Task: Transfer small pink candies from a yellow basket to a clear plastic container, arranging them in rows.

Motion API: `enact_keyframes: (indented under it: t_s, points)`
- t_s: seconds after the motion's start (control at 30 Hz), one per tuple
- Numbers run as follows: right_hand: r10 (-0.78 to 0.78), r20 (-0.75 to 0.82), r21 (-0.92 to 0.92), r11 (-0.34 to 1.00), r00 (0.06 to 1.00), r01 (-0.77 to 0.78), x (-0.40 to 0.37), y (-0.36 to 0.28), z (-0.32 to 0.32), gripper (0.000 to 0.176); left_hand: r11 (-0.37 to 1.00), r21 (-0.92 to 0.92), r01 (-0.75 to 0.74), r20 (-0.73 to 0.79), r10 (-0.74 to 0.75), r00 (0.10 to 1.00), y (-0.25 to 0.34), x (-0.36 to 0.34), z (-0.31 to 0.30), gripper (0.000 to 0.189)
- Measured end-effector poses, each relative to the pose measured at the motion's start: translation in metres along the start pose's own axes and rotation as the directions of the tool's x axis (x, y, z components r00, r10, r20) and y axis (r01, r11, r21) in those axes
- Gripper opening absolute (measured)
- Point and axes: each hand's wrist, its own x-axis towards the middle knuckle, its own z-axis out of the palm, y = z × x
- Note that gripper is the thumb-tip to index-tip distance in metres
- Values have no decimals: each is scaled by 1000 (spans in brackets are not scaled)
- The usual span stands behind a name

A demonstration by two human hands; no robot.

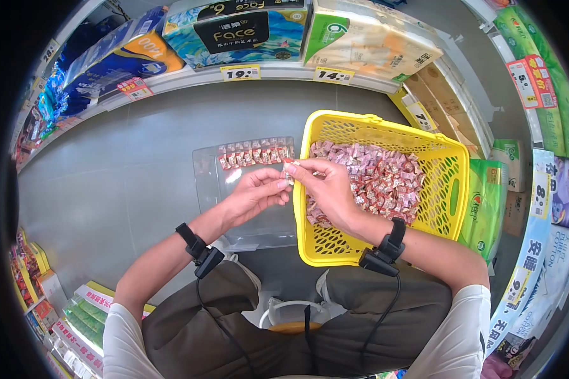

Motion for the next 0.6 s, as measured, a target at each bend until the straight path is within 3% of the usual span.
enact_keyframes:
  t_s: [0.07,0.2,0.27,0.3,0.33,0.4,0.6]
  points:
    - [-87,-20,-49,995,996,86,2,4,1,24,998,-44,-36,-29,35,999,-2,0,-1,14]
    - [-109,-42,-64,992,993,106,3,10,1,23,993,-100,-69,-148,53,987,-9,0,-18,14]
    - [-14,-72,151,988,997,25,4,12,1,16,989,-101,-106,-498,42,866,-15,0,-32,14]
    - [-14,-71,151,988,997,25,4,13,-1,16,990,-94,-108,-577,34,816,-16,0,-39,13]
    - [-9,-50,162,987,999,17,3,14,-3,13,990,-94,-108,-578,34,816,-19,1,-52,13]
    - [-2,-27,173,985,1000,7,2,15,-4,9,986,-92,-135,-733,25,680,-25,2,-78,18]
    - [31,-10,115,993,999,-30,2,16,-5,7,992,-51,-111,-821,21,570,-27,0,-113,20]
